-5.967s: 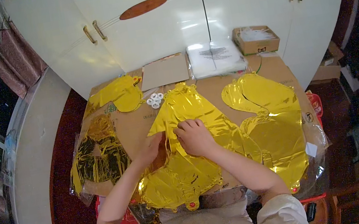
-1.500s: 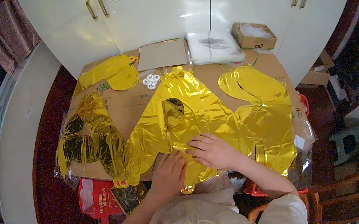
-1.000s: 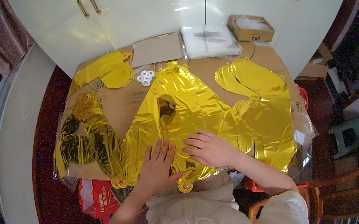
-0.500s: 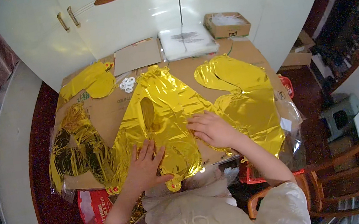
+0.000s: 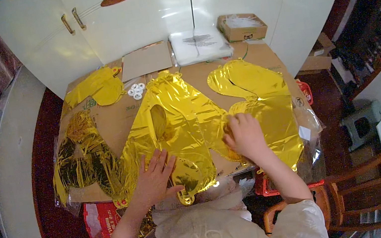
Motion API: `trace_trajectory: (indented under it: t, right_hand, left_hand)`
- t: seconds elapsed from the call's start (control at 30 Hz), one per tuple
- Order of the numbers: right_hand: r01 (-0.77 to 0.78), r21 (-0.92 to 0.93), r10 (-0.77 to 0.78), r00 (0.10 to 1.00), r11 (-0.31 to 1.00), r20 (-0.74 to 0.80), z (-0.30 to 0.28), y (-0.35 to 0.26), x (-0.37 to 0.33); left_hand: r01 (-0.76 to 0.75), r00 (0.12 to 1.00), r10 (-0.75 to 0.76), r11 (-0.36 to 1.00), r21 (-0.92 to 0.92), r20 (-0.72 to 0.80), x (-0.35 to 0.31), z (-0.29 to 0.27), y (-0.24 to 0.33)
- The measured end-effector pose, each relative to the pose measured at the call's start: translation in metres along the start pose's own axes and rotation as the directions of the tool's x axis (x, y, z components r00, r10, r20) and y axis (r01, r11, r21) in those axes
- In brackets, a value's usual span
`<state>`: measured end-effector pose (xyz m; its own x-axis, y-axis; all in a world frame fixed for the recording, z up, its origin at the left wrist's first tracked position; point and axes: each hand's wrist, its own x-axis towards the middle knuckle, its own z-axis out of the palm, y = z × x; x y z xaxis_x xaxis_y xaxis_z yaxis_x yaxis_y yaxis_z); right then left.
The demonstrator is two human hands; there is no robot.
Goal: Folding a large gold foil balloon.
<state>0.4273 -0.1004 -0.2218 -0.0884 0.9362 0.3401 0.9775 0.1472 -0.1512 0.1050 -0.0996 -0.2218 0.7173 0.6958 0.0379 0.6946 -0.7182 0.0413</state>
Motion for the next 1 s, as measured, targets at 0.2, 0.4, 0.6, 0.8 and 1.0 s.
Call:
trace_trajectory:
  t: [0.2,0.4,0.6,0.8,1.0]
  right_hand:
    - [-0.2,-0.234,0.25,0.945,0.951,0.211,-0.014,0.008,-0.02]
    - [-0.19,-0.173,0.222,0.956,0.966,0.193,0.005,0.023,-0.03]
    - [-0.261,0.137,0.208,0.926,0.956,0.315,-0.002,0.024,-0.023]
    - [-0.298,0.593,0.234,0.955,0.748,0.184,-0.01,0.014,-0.023]
    - [-0.273,0.867,0.357,0.926,0.417,0.12,0.016,0.007,-0.022]
  left_hand:
    - [-0.084,0.996,0.084,0.996,-0.001,-0.03,0.005,0.004,-0.006]
    - [-0.144,0.988,0.147,0.988,-0.06,0.042,0.008,0.018,-0.007]
    - [-0.145,0.984,0.149,0.988,-0.049,0.093,0.009,0.014,-0.008]
    - [-0.209,0.978,0.207,0.976,-0.069,-0.033,0.023,0.0,-0.008]
    - [-0.289,0.952,0.261,0.939,-0.188,-0.162,0.051,0.006,-0.007]
